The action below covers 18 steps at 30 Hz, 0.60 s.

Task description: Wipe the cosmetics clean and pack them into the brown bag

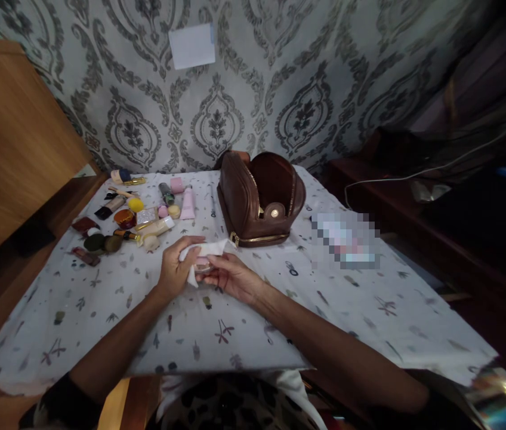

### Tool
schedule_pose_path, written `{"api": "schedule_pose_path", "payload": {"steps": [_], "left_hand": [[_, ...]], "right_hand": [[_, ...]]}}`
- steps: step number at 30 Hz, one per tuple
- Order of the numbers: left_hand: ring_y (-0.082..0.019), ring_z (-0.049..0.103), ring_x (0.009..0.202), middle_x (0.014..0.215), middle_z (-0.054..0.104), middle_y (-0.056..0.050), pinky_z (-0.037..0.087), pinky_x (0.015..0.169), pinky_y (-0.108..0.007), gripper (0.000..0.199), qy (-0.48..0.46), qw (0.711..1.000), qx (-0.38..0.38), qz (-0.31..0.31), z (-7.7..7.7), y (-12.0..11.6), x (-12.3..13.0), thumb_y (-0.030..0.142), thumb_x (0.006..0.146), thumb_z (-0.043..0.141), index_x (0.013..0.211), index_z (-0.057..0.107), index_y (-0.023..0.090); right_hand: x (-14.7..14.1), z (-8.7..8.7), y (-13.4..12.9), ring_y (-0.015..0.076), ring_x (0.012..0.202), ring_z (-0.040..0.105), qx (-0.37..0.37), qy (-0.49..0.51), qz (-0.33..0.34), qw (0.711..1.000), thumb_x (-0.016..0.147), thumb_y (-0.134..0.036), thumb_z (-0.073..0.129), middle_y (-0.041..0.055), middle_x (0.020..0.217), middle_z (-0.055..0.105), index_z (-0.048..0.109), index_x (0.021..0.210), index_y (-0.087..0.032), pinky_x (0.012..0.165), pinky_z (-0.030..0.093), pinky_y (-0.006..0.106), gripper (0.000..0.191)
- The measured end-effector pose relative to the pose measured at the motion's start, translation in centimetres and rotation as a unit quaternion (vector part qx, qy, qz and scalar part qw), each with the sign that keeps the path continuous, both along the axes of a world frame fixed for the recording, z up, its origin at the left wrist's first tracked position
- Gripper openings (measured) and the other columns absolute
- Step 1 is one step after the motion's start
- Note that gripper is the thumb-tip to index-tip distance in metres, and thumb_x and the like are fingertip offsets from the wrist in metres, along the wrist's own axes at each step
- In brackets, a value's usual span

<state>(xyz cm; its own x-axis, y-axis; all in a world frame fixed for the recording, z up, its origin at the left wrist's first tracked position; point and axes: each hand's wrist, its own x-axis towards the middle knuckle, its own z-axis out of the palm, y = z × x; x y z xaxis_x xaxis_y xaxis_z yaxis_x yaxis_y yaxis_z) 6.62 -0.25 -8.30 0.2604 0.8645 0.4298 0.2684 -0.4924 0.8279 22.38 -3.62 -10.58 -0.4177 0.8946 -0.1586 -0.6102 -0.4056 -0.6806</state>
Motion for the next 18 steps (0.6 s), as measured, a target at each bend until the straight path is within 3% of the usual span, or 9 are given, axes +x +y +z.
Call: {"api": "schedule_pose_path", "payload": {"steps": [4,7,9,12,15,18], "left_hand": [[-0.015,0.054,0.064,0.064,0.057,0.001,0.044,0.063,-0.025,0.042,-0.07,0.994,-0.019,0.077,0.5,0.0,0.0,0.053,0.092,0.048,0.07,0.057,0.019],[-0.013,0.044,0.059,0.06,0.044,0.004,0.04,0.059,-0.024,0.047,-0.088,0.989,0.003,0.122,0.6,0.2,0.2,0.059,0.093,0.046,0.065,0.047,0.021],[-0.014,0.051,0.068,0.067,0.051,0.002,0.044,0.066,-0.024,0.045,-0.081,0.99,0.0,0.117,0.5,0.2,0.4,0.058,0.095,0.042,0.073,0.053,0.02],[-0.02,0.06,0.094,0.093,0.065,-0.005,0.047,0.085,-0.03,0.043,-0.048,0.997,-0.012,0.056,-0.1,0.1,0.6,0.054,0.098,0.037,0.102,0.061,0.018],[-0.025,0.056,0.115,0.122,0.06,-0.011,0.042,0.102,-0.037,0.05,-0.001,1.0,0.004,-0.022,-0.8,0.3,0.6,0.051,0.094,0.047,0.13,0.051,0.017],[-0.029,0.051,0.124,0.134,0.051,-0.014,0.039,0.107,-0.042,0.07,0.035,0.998,0.02,-0.053,-1.4,0.7,0.5,0.047,0.083,0.066,0.141,0.04,0.017]], "right_hand": [[-0.2,-0.1,-0.1,0.0164,0.074,0.075,0.015,0.014,0.018,1.0,0.069,-0.033,0.086,0.0072,0.089,0.076,0.064,0.105,-0.013,0.064,0.058,0.02,0.047],[-0.4,0.0,-0.2,0.0176,0.079,0.075,0.022,0.025,0.015,0.999,0.067,-0.027,0.087,0.0067,0.094,0.076,0.061,0.111,-0.015,0.068,0.059,0.022,0.052],[-0.5,0.0,-0.2,0.0161,0.083,0.075,0.017,0.029,-0.009,0.999,0.066,-0.021,0.087,0.0037,0.097,0.075,0.06,0.11,-0.018,0.073,0.06,0.023,0.052],[-0.6,0.0,-0.1,0.0132,0.085,0.073,0.004,0.032,-0.056,0.998,0.063,-0.017,0.087,-0.0005,0.097,0.073,0.061,0.105,-0.02,0.078,0.06,0.024,0.05],[-0.6,0.1,0.0,0.0115,0.085,0.07,0.005,0.036,-0.088,0.995,0.061,-0.018,0.089,-0.0023,0.096,0.071,0.061,0.102,-0.021,0.079,0.06,0.024,0.049],[-0.4,0.3,0.0,0.01,0.082,0.068,0.011,0.044,-0.095,0.994,0.064,-0.023,0.088,-0.0028,0.094,0.071,0.063,0.103,-0.022,0.079,0.058,0.022,0.047]]}}
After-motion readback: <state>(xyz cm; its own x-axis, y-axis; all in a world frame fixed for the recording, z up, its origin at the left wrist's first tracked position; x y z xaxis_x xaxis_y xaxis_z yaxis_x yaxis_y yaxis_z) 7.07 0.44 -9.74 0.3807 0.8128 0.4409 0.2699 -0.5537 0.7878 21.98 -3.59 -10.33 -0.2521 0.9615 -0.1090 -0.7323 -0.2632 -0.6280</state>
